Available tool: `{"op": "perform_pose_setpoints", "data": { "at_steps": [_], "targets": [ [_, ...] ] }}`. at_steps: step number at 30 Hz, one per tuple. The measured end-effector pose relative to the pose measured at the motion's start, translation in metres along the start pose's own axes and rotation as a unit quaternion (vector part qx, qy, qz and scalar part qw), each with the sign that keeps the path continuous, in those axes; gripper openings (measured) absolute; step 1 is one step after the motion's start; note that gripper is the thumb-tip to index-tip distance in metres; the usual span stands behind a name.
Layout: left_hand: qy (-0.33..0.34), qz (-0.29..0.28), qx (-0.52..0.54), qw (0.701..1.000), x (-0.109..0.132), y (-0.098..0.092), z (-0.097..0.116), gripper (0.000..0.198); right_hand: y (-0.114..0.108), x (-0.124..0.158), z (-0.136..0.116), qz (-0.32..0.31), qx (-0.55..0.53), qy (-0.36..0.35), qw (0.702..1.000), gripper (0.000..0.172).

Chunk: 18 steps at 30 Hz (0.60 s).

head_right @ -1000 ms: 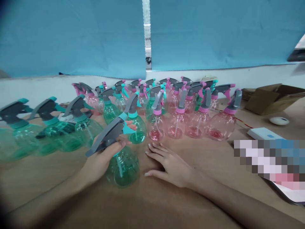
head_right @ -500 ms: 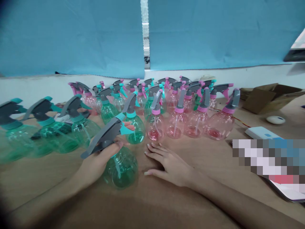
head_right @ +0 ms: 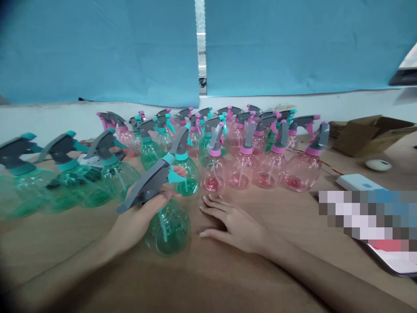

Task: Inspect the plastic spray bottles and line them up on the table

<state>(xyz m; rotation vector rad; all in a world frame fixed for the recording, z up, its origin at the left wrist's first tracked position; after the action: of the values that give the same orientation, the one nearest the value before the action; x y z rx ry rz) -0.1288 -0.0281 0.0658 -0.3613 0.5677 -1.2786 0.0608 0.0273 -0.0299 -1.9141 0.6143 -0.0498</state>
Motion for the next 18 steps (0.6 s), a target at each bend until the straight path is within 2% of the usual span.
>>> {"op": "perform_pose_setpoints", "data": {
  "at_steps": [10,18],
  "targets": [
    [-0.005,-0.04,0.021,0.999,-0.001,0.0,0.009,0.028,0.0,0.0,-0.001,0.005,-0.005,0.004,1.0,0.064],
    [0.01,-0.046,0.028,0.999,-0.001,-0.001,0.01,0.017,-0.001,0.0,-0.001,0.011,-0.014,0.002,1.0,0.06]
  ]
}}
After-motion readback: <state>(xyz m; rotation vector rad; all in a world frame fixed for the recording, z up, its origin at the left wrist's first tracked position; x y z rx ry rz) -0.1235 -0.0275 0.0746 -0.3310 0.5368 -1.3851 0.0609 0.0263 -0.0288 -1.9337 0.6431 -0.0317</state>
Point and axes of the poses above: each hand's wrist, its own x-axis away from the middle knuckle, its own y-axis out of the palm, z = x × y, the point moved 3 cm from there along -x, towards the middle knuckle, and after that the axes turned 7 degrees about -y, right-handed, at the moved point
